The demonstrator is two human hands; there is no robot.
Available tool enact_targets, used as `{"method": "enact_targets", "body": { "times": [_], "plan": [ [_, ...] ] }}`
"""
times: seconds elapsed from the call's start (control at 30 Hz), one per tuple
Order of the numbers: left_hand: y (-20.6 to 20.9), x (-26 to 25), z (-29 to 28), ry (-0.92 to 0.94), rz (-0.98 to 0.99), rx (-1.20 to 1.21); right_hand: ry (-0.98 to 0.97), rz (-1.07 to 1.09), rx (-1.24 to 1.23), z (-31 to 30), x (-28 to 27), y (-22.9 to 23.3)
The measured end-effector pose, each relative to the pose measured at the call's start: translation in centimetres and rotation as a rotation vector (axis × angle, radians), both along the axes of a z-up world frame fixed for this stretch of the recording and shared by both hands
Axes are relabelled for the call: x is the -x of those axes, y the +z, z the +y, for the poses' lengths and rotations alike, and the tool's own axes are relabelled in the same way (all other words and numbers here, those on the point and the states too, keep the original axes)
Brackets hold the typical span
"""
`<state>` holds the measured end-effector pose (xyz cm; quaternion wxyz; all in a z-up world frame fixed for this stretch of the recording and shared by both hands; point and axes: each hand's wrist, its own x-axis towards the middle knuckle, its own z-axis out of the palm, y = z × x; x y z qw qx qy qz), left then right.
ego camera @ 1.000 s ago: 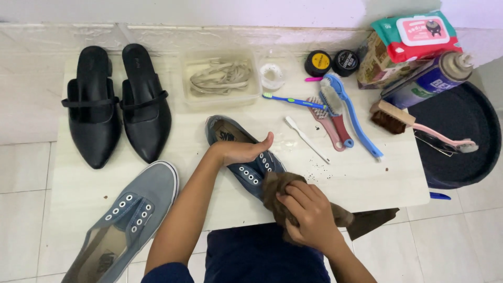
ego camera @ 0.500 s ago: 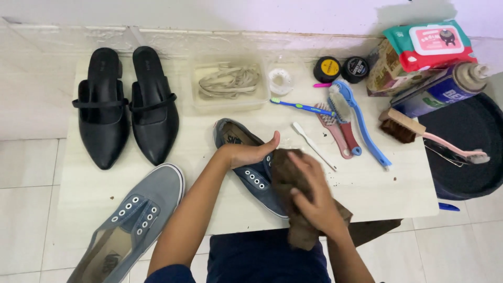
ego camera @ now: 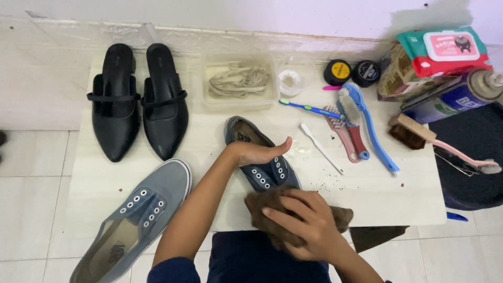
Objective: The person scrubs a gray canvas sneaker using a cloth and multiple toothbrushes. They wipe the upper and sides, then scrub the toe box, eyelets, and heel area with different brushes, rotating the shoe to access different surfaces.
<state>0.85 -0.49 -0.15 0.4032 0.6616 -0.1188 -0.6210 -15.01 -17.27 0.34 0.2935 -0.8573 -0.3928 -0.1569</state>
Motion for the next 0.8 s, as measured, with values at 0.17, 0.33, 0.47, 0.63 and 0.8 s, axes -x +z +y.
{"method": "enact_targets", "body": {
  "times": [0.17, 0.33, 0.47, 0.63, 0.8],
  "plan": [
    [0.5, 0.1, 0.1, -0.016, 0.005, -0.043, -0.192, -0.088, 0.348, 2.2, 0.1, -3.2],
    [0.2, 0.3, 0.2, -0.009, 0.003, -0.046, -0.227, -0.046, 0.387, 0.7, 1.5, -2.4],
    [0.4, 0.4, 0.3, 0.047, -0.016, -0.029, -0.233, 0.136, 0.496, -2.3, 2.1, 0.0],
    [1.0, 0.3, 0.3, 0.053, 0.006, -0.061, -0.464, 0.186, 0.274, -4.2, 2.1, 2.4],
    [0.3, 0.3, 0.2, 0.047, 0.004, -0.002, -0.115, -0.081, 0.283, 0.7, -1.3, -2.5]
  ]
}}
